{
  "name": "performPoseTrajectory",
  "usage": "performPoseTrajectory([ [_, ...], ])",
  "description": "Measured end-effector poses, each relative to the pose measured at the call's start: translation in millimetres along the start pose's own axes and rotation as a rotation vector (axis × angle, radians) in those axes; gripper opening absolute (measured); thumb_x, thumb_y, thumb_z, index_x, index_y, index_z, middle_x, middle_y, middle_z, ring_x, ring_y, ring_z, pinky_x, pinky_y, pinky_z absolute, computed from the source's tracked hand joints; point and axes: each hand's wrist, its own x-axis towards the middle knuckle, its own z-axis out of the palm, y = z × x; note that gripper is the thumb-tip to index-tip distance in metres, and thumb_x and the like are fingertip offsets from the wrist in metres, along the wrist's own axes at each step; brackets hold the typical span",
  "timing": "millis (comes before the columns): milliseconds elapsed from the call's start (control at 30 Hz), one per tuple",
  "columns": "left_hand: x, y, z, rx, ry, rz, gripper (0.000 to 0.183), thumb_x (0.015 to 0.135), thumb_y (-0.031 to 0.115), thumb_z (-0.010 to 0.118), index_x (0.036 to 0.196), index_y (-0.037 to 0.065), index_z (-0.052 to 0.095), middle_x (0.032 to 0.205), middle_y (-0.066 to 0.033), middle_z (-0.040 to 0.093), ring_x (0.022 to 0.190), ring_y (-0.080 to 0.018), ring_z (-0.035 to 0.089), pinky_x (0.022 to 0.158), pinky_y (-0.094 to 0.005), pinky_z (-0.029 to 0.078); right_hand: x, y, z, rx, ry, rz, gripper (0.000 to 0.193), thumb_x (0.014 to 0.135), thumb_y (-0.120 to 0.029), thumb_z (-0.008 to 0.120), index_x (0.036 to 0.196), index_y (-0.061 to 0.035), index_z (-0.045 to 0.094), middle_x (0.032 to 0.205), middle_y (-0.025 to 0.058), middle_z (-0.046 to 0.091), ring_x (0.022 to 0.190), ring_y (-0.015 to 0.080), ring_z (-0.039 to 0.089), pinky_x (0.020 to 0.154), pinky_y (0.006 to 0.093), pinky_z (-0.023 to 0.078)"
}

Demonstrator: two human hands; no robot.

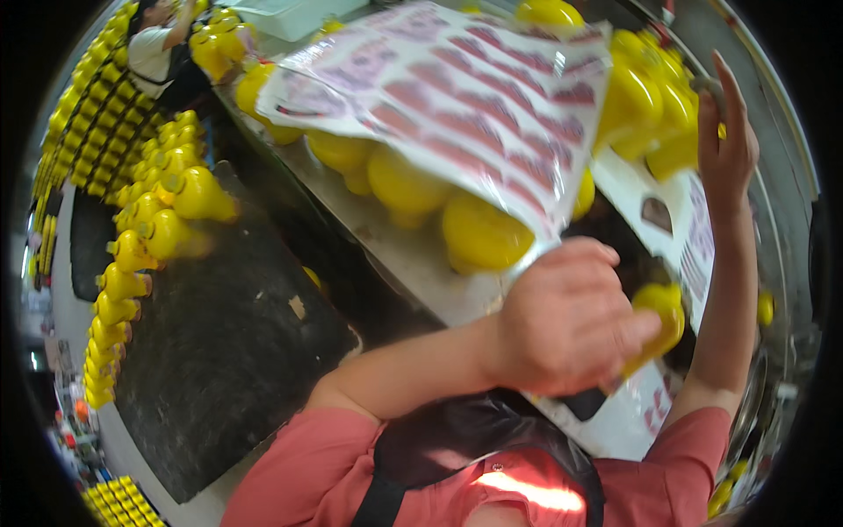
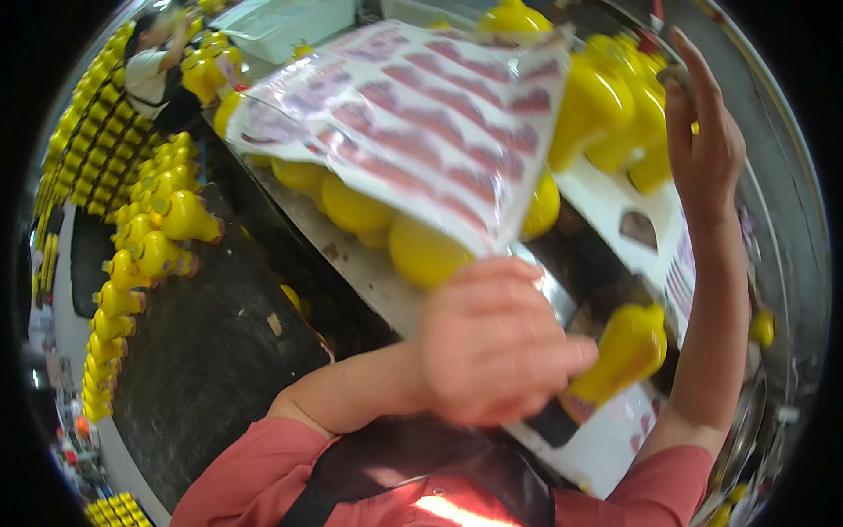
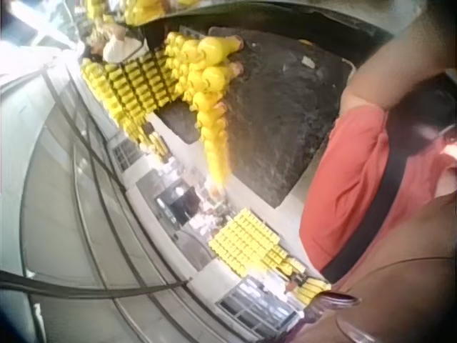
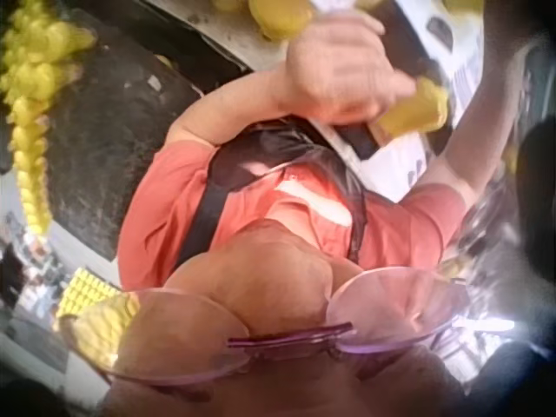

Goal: The person applies stickers to yellow ceramic vases. They pick up a vase, peel a sticker from a sheet, and carefully place it on the vase's neck and body, smoothing it down with their fingers. The process is repeated for multiple vases.

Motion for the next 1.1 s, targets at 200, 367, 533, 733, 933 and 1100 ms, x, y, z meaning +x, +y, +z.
performPoseTrajectory([
  [200,-102,36,19,0.065,-0.164,-0.308,0.013,0.089,0.005,0.064,0.096,0.002,0.074,0.081,-0.0135,0.070,0.076,-0.0348,0.065,0.078,-0.0448,0.052,-80,-55,-120,-0.067,-0.081,0.236,0.050,0.099,-0.014,0.061,0.149,-0.0116,0.052,0.092,0.0090,0.075,0.077,0.0197,0.070,0.075,0.0338,0.054],
  [367,-143,46,16,0.108,-0.297,-0.441,0.018,0.098,0.013,0.062,0.103,0.002,0.075,0.087,-0.0123,0.074,0.085,-0.0302,0.068,0.078,-0.0400,0.052,-130,-115,-195,-0.033,-0.122,0.526,0.051,0.100,-0.018,0.064,0.149,-0.0183,0.053,0.081,0.0120,0.070,0.060,0.0213,0.064,0.060,0.0339,0.053],
  [533,-151,53,15,0.052,-0.367,-0.474,0.018,0.096,0.014,0.063,0.105,0.003,0.075,0.092,-0.0129,0.074,0.090,-0.0328,0.068,0.083,-0.0406,0.052,-189,-162,-226,0.013,-0.254,0.783,0.050,0.098,-0.015,0.064,0.147,-0.0146,0.054,0.076,0.0155,0.066,0.064,0.0298,0.065,0.065,0.0394,0.052],
  [733,-139,61,22,0.021,-0.516,-0.433,0.030,0.093,0.017,0.068,0.120,0.004,0.071,0.112,-0.0139,0.073,0.103,-0.0324,0.066,0.091,-0.0409,0.051,-248,-202,-246,0.005,-0.478,1.079,0.048,0.095,-0.014,0.065,0.142,-0.0148,0.057,0.085,0.0209,0.070,0.076,0.0385,0.069,0.071,0.0445,0.053],
  [933,-141,71,40,-0.002,-0.526,-0.321,0.042,0.091,0.017,0.069,0.131,0.004,0.065,0.123,-0.0172,0.069,0.112,-0.0339,0.064,0.100,-0.0414,0.050,-261,-214,-243,0.034,-0.588,1.190,0.045,0.096,-0.012,0.066,0.141,-0.0114,0.060,0.083,0.0128,0.071,0.072,0.0177,0.069,0.066,0.0326,0.052],
  [1100,-128,68,67,-0.187,-0.530,-0.582,0.050,0.095,0.019,0.066,0.141,0.004,0.058,0.135,-0.0188,0.064,0.120,-0.0332,0.063,0.104,-0.0421,0.048,-254,-212,-226,0.428,-0.324,1.439,0.047,0.100,-0.016,0.063,0.146,-0.0066,0.056,0.099,0.0065,0.071,0.081,0.0118,0.068,0.067,0.0263,0.053],
])
